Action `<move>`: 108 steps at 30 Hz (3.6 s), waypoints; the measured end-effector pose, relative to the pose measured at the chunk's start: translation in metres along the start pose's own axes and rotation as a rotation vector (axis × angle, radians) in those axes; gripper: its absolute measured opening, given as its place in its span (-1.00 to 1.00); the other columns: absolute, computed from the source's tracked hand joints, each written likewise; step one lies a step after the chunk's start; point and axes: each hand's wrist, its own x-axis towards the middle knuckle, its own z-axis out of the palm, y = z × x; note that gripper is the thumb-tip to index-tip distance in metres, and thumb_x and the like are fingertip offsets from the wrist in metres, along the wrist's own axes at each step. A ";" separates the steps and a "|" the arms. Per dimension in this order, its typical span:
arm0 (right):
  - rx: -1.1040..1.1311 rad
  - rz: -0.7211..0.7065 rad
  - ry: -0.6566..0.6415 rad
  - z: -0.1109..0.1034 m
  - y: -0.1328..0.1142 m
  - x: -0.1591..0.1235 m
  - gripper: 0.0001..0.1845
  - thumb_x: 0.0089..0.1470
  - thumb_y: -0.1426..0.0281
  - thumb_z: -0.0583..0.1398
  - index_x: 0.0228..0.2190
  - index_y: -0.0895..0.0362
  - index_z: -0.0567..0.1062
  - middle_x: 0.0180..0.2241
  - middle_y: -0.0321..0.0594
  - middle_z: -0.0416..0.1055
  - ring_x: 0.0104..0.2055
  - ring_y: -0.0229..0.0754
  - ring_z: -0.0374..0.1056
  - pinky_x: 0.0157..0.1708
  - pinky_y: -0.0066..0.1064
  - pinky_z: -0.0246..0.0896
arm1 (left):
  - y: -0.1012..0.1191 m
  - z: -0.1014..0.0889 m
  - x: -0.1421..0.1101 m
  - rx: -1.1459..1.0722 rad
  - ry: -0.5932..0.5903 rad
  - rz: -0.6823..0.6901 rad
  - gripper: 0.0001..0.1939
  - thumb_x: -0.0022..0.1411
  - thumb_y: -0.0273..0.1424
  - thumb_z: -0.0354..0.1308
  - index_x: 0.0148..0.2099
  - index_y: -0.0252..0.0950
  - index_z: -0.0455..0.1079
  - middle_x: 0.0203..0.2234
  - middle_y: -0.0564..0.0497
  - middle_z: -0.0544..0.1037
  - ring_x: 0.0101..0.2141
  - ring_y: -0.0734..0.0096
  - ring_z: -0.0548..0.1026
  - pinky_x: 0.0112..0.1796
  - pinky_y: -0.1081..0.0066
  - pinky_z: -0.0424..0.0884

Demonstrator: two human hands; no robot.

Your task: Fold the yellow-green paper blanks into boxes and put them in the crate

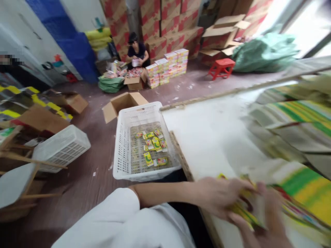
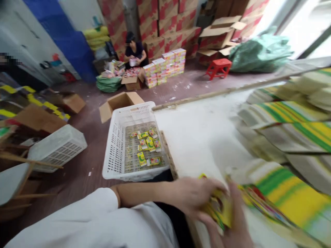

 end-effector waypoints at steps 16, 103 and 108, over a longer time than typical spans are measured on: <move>-0.324 -0.298 0.102 -0.027 0.012 0.006 -0.62 0.30 0.44 0.16 0.10 -0.03 0.54 0.36 -0.08 0.22 0.30 0.00 0.31 0.18 -0.12 0.40 | 0.012 -0.049 -0.009 0.632 -0.040 0.046 -0.46 0.01 -0.25 0.46 0.01 -0.24 0.38 -0.16 -0.08 0.57 -0.15 0.13 0.54 -0.10 0.21 0.48; 0.278 -0.044 0.150 0.013 0.004 0.002 -0.11 0.24 -0.17 0.07 0.40 0.02 0.05 0.36 0.04 0.19 0.35 0.08 0.23 0.26 0.02 0.28 | -0.006 -0.006 -0.020 0.432 -0.083 0.136 -0.38 0.14 -0.35 0.29 0.17 -0.16 0.08 0.06 -0.16 0.42 -0.07 0.10 0.56 -0.16 0.23 0.51; -0.250 -0.252 0.142 0.010 -0.004 0.001 -0.43 0.36 0.22 0.08 0.35 -0.09 0.21 0.39 -0.14 0.16 0.41 0.01 0.12 0.33 -0.02 0.20 | -0.019 0.003 -0.016 0.441 -0.056 0.123 -0.39 0.15 -0.43 0.19 0.20 -0.24 0.04 0.04 -0.24 0.39 0.01 0.06 0.51 -0.13 0.18 0.52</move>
